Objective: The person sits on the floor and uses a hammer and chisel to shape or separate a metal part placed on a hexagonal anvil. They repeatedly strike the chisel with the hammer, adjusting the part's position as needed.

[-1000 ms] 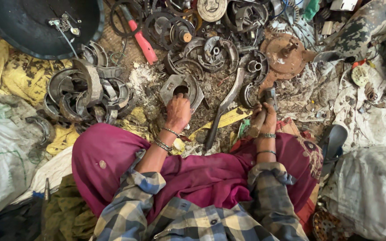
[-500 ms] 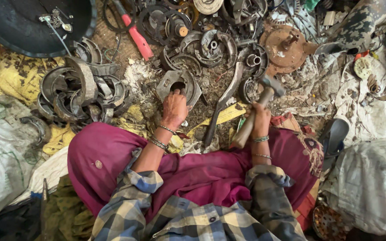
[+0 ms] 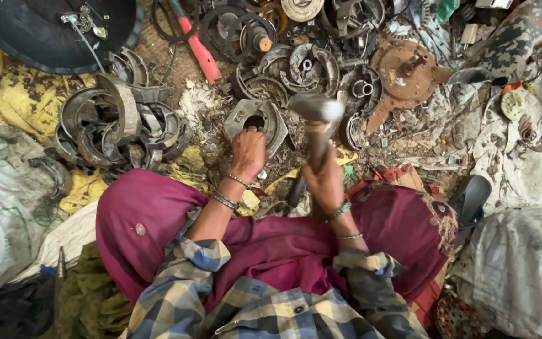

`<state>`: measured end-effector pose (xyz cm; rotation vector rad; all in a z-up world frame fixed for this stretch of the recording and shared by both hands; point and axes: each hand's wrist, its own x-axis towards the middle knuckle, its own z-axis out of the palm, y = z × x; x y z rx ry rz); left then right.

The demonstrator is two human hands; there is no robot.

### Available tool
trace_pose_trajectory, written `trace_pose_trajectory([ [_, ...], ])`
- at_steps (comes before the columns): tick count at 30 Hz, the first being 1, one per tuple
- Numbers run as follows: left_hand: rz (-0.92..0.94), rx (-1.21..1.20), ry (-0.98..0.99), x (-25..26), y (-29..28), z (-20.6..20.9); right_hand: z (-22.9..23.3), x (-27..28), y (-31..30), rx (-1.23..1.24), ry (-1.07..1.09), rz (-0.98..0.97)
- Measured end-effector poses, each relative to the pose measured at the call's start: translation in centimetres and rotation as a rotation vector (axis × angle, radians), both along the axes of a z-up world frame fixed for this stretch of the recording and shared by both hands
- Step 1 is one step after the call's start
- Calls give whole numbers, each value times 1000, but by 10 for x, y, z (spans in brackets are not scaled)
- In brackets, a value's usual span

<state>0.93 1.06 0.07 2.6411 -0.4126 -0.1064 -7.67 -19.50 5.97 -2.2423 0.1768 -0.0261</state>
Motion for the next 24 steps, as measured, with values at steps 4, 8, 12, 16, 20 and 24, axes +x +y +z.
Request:
trace_pose_trajectory([
  [4,20,87,-8,3,-7,-10,-19,7,20,-195,80,108],
  [8,35,75,-61,1,-1,-12,-3,-2,26,-96,-26,60],
  [12,0,9,-77,2,-1,-3,40,-4,21,-51,-149,-86],
  [16,4,98,0,3,-3,0,61,-15,19,-29,-643,-132],
  [20,11,140,-111,4,-6,-13,29,-10,20,-97,-418,-102],
  [24,43,107,-133,8,-11,-28,-14,7,27,-304,124,50],
])
